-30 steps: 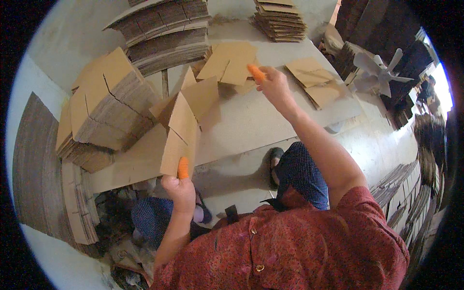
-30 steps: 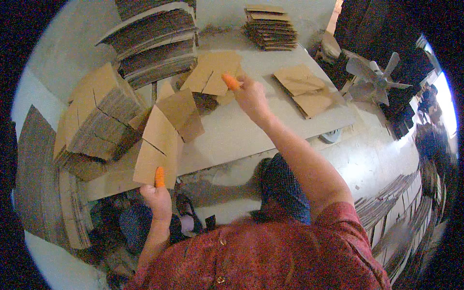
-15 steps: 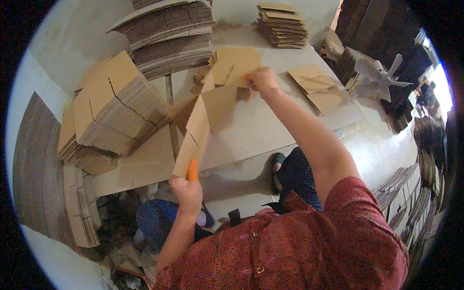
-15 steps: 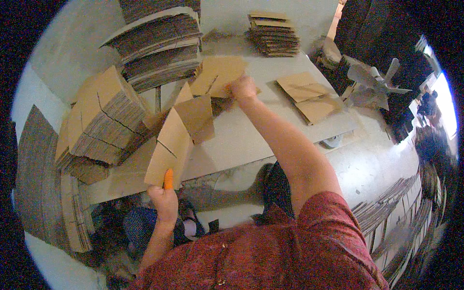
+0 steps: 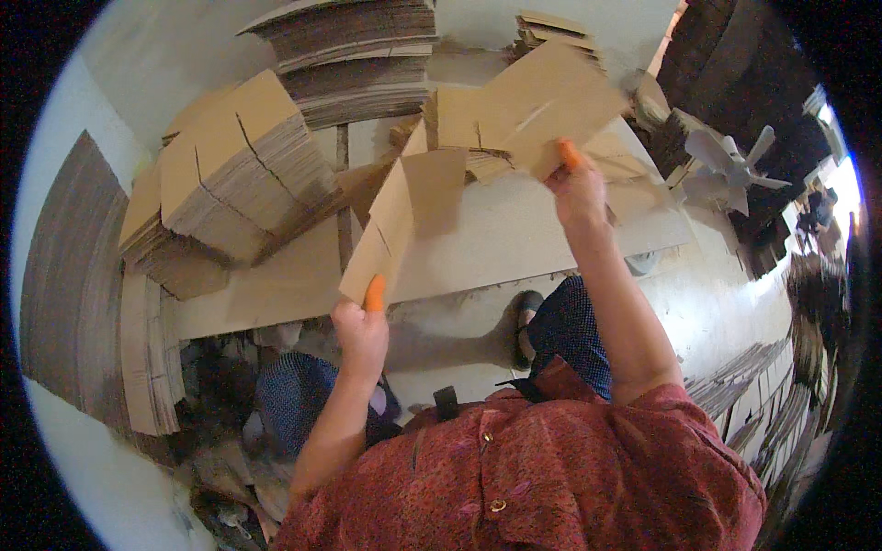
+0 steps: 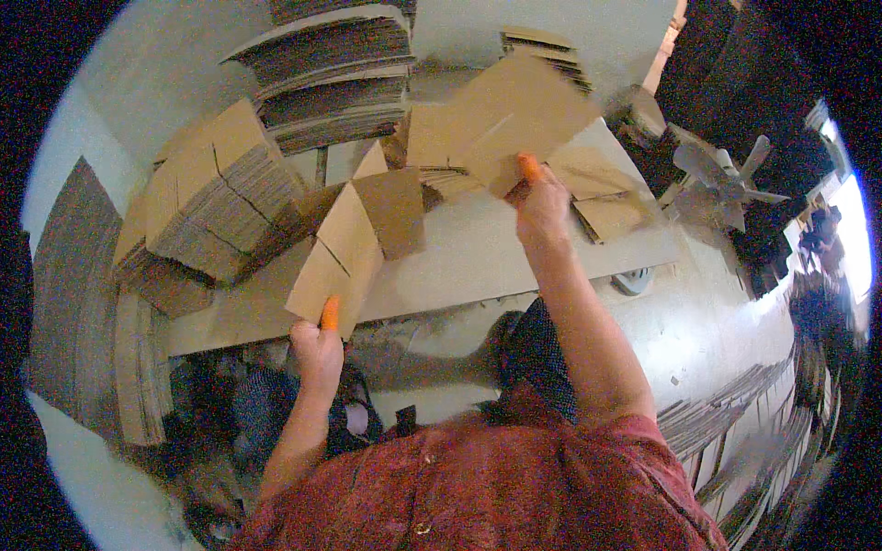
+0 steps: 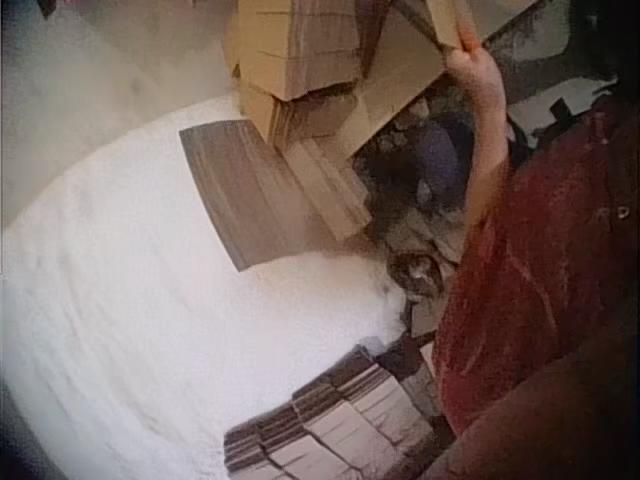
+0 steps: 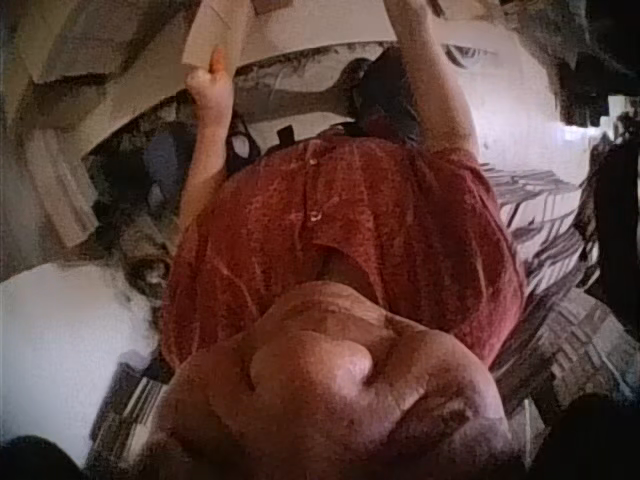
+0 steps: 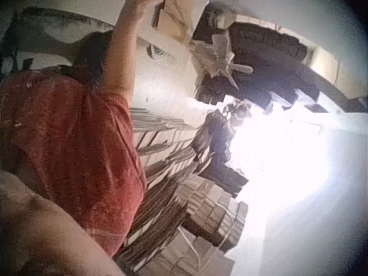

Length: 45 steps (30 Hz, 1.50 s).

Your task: The person assembles flat cardboard pieces into box shapes by folding along pre-scored lines and interlocking tabs. The person repeatedly picks up a flat piece, folds it into a box, and places it on a growing stack.

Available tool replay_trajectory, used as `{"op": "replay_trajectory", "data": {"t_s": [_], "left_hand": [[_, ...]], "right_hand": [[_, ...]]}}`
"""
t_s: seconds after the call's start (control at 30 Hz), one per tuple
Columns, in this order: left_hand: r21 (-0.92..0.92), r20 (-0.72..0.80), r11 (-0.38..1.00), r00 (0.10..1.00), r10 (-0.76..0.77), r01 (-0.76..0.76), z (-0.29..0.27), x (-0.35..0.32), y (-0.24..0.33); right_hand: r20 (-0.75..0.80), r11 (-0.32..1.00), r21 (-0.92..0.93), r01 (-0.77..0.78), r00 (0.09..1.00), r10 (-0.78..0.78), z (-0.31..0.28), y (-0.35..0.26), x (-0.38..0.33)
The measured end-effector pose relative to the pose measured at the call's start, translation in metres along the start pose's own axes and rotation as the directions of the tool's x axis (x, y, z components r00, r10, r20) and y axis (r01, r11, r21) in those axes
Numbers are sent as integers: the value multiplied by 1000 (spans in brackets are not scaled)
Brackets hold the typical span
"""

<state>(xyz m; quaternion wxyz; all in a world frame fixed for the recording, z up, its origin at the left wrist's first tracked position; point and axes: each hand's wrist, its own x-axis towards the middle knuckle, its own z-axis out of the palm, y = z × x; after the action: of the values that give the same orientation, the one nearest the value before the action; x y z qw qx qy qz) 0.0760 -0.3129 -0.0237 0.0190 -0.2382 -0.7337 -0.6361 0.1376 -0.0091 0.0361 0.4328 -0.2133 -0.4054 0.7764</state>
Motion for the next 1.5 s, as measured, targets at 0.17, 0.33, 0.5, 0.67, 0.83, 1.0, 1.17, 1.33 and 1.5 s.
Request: {"op": "replay_trajectory", "data": {"t_s": [0.17,0.33,0.5,0.67,0.83,1.0,1.17,1.33,1.5], "left_hand": [[127,12,990,998,65,-66,2,0,1],[76,14,971,974,226,-227,13,0,4],[41,-40,966,965,258,-256,16,0,-3],[143,17,952,963,271,-270,15,1,-6],[-4,-7,983,983,183,-183,14,-1,-17],[125,46,964,972,232,-236,15,0,-2],[102,51,965,970,237,-241,12,5,-14],[109,101,980,983,153,-164,13,-2,-1],[58,97,969,968,233,-239,18,5,1]], "right_hand": [[272,942,-199,269,939,-211,40,-22,-87],[417,697,-449,559,821,-390,62,6,-137],[497,540,-543,643,765,-411,57,-3,-135],[528,582,-458,671,733,-429,60,-1,-133],[599,447,-559,698,713,-363,54,-2,-129],[654,400,-629,667,732,-191,22,43,-119],[635,441,-602,666,734,-240,17,58,-123],[684,352,-614,707,699,-210,20,52,-122],[698,377,-603,703,694,-177,-13,95,-124]]}}
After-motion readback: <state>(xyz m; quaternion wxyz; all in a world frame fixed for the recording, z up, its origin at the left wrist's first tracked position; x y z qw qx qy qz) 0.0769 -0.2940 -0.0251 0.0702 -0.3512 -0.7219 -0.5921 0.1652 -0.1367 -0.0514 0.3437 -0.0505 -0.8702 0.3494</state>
